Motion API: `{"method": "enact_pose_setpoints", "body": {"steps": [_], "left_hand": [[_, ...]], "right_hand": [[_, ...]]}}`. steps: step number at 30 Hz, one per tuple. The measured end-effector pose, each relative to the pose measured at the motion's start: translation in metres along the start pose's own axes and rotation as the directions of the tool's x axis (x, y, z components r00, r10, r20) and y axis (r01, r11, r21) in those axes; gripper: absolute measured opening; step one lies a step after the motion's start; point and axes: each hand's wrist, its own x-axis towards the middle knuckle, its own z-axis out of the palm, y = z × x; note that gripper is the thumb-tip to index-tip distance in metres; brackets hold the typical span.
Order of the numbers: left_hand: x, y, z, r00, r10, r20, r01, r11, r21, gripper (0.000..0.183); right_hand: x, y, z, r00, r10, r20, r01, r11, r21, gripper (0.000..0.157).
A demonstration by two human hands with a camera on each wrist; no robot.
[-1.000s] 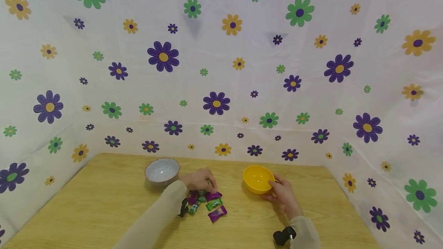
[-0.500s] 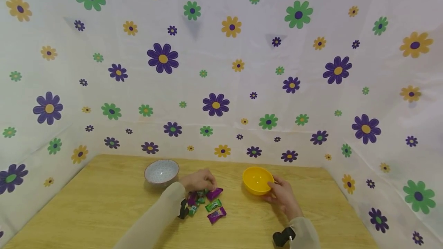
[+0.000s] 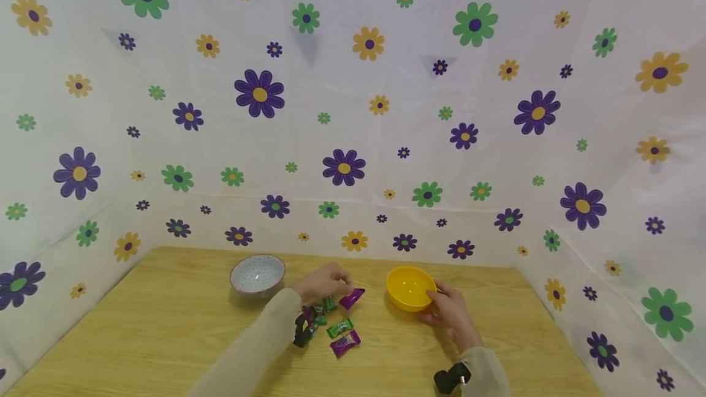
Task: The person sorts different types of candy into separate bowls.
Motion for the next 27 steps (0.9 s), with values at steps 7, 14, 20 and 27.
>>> {"method": "enact_pose_setpoints", "body": {"steps": [7,14,20,27], "left_hand": [[0.008,0.008,0.014,0.998,0.034,-0.057,-0.034,0.999,0.004,0.015],[0.014,0.017,0.033,0.989,0.003,-0.147,-0.010,0.999,-0.048,0.016],[0.021,0.033,0.051,0.963,0.003,-0.270,-0.029,0.995,-0.094,0.016],[0.032,0.057,0.066,0.898,-0.119,-0.424,0.050,0.984,-0.170,0.014]], "right_hand": [[0.000,0.003,-0.001,1.000,-0.001,-0.003,0.001,1.000,-0.031,0.058],[0.000,0.008,-0.001,1.000,0.009,0.010,-0.009,1.000,-0.019,0.058],[-0.002,0.008,0.001,1.000,0.001,0.009,-0.001,1.000,-0.011,0.058],[0.001,0.002,0.000,0.999,-0.012,0.030,0.012,1.000,0.004,0.057]]}}
